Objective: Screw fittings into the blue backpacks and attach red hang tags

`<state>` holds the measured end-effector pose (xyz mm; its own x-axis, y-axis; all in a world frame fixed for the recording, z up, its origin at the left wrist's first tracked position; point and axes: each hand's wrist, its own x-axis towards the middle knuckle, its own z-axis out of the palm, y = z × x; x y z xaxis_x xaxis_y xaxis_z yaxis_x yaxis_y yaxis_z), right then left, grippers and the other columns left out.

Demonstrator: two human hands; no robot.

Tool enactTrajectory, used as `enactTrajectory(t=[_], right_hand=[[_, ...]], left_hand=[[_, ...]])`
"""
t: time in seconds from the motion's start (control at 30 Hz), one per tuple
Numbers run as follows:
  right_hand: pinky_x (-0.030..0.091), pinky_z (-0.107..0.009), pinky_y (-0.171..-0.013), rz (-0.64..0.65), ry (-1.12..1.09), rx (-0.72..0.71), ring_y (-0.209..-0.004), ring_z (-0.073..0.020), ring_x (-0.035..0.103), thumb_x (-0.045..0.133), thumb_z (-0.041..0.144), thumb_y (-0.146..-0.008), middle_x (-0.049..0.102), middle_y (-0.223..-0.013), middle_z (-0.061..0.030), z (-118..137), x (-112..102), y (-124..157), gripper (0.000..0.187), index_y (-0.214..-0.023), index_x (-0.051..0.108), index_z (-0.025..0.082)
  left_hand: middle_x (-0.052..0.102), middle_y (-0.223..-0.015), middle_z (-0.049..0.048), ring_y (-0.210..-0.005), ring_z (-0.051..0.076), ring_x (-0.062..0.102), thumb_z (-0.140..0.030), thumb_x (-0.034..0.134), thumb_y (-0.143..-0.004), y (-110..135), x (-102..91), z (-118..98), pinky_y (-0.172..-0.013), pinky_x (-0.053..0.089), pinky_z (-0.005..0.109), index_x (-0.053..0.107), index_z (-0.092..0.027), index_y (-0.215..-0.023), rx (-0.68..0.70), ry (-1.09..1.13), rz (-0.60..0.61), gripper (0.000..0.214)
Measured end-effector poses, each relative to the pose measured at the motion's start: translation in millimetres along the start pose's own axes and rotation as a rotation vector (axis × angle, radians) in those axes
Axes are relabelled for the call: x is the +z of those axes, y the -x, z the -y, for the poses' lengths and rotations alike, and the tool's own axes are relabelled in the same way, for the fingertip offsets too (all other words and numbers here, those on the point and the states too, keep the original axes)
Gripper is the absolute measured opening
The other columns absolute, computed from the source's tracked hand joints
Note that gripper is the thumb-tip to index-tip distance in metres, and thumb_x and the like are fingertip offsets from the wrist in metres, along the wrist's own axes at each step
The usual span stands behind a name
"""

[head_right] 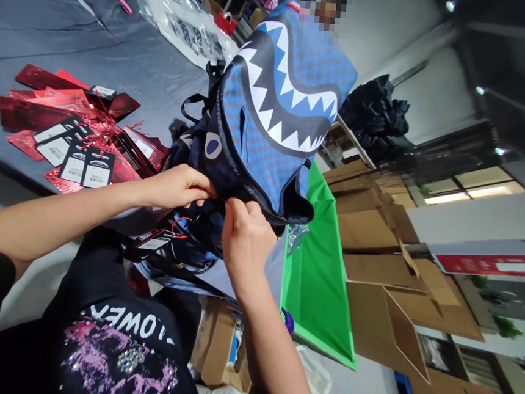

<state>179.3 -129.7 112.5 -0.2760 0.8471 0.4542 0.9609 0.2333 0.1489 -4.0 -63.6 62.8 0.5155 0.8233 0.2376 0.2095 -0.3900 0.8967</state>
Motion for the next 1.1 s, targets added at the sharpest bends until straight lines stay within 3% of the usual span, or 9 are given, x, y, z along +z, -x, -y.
enactTrajectory(t=[0.2,0.33,0.43,0.5,0.57,0.7,0.87,0.97,1.1], right_hand=[[0.050,-0.029,-0.068,-0.237,-0.315,0.018,-0.074,-0.0171,0.069,0.049,0.028,-0.098,0.073,-0.087,-0.0074,-5.8,8.8,11.5,0.022,-0.096,0.069,0.019],[0.055,-0.031,-0.064,-0.297,-0.564,0.062,-0.065,-0.0162,0.070,0.057,0.029,-0.094,0.076,-0.098,-0.0087,-2.8,15.3,12.3,0.016,-0.103,0.067,0.020],[0.057,-0.030,-0.060,-0.260,-0.864,0.059,-0.063,-0.0141,0.071,0.061,0.027,-0.093,0.074,-0.112,-0.0091,2.3,19.6,8.2,0.012,-0.103,0.065,0.021],[0.060,-0.032,-0.065,-0.196,-1.013,0.026,-0.068,-0.0151,0.073,0.061,0.027,-0.094,0.075,-0.111,-0.0077,4.0,22.5,4.0,0.011,-0.102,0.064,0.021],[0.062,-0.034,-0.069,-0.152,-1.071,-0.005,-0.074,-0.0168,0.074,0.060,0.028,-0.094,0.076,-0.106,-0.0067,3.8,24.6,-0.6,0.011,-0.101,0.065,0.022],[0.060,-0.034,-0.071,-0.067,-1.030,-0.078,-0.074,-0.0164,0.072,0.056,0.029,-0.096,0.074,-0.094,-0.0049,1.2,21.3,-9.1,0.014,-0.098,0.068,0.023],[0.054,-0.032,-0.072,0.123,-0.912,-0.183,-0.081,-0.0168,0.066,0.057,0.027,-0.095,0.069,-0.088,-0.0050,-0.7,3.7,-16.3,0.014,-0.088,0.068,0.021],[0.050,-0.029,-0.066,0.198,-0.828,-0.199,-0.079,-0.0160,0.063,0.059,0.027,-0.093,0.067,-0.086,-0.0046,-2.4,-6.5,-18.5,0.014,-0.085,0.067,0.020],[0.047,-0.026,-0.062,0.238,-0.777,-0.198,-0.073,-0.0143,0.060,0.061,0.026,-0.091,0.065,-0.080,-0.0029,-6.4,-12.4,-19.7,0.013,-0.080,0.065,0.019]], left_hand=[[0.072,-0.079,-0.0015,-0.071,0.011,0.065,-0.026,0.053,-0.092,12.8,-27.8,0.6,-0.063,0.044,0.019,0.068,-0.019,-0.106,0.078,-0.148,0.142,0.022],[0.071,-0.101,0.0031,-0.091,0.014,0.068,-0.024,0.068,-0.081,28.7,-34.6,16.1,-0.073,0.051,0.021,0.057,-0.021,-0.125,0.135,0.171,0.269,0.045],[0.068,-0.106,0.0055,-0.101,0.015,0.067,-0.016,0.069,-0.077,37.5,-20.4,30.7,-0.082,0.053,0.026,0.057,-0.018,-0.116,0.161,0.397,0.069,0.041],[0.068,-0.098,0.0040,-0.091,0.013,0.067,-0.016,0.067,-0.079,40.2,-7.0,36.8,-0.079,0.054,0.025,0.061,-0.016,-0.104,0.131,0.483,-0.141,0.025],[0.069,-0.091,0.0032,-0.083,0.011,0.066,-0.017,0.068,-0.080,40.9,4.7,38.7,-0.075,0.053,0.024,0.067,-0.014,-0.097,0.139,0.499,-0.238,0.017],[0.072,-0.090,0.0050,-0.084,0.013,0.067,-0.018,0.070,-0.084,39.3,16.3,33.9,-0.077,0.053,0.026,0.075,-0.017,-0.089,0.326,0.324,-0.301,0.008],[0.075,-0.109,0.0049,-0.103,0.020,0.062,-0.030,0.068,-0.089,41.7,14.7,18.6,-0.095,0.045,0.042,0.078,-0.028,-0.092,0.492,-0.211,-0.571,0.011],[0.077,-0.108,0.0025,-0.101,0.021,0.063,-0.032,0.063,-0.091,44.2,14.9,10.1,-0.095,0.044,0.044,0.078,-0.032,-0.095,0.461,-0.363,-0.583,0.016],[0.078,-0.098,0.0046,-0.091,0.016,0.071,-0.030,0.063,-0.092,40.6,19.2,7.4,-0.083,0.054,0.030,0.078,-0.023,-0.093,0.463,0.039,-0.410,0.017]])
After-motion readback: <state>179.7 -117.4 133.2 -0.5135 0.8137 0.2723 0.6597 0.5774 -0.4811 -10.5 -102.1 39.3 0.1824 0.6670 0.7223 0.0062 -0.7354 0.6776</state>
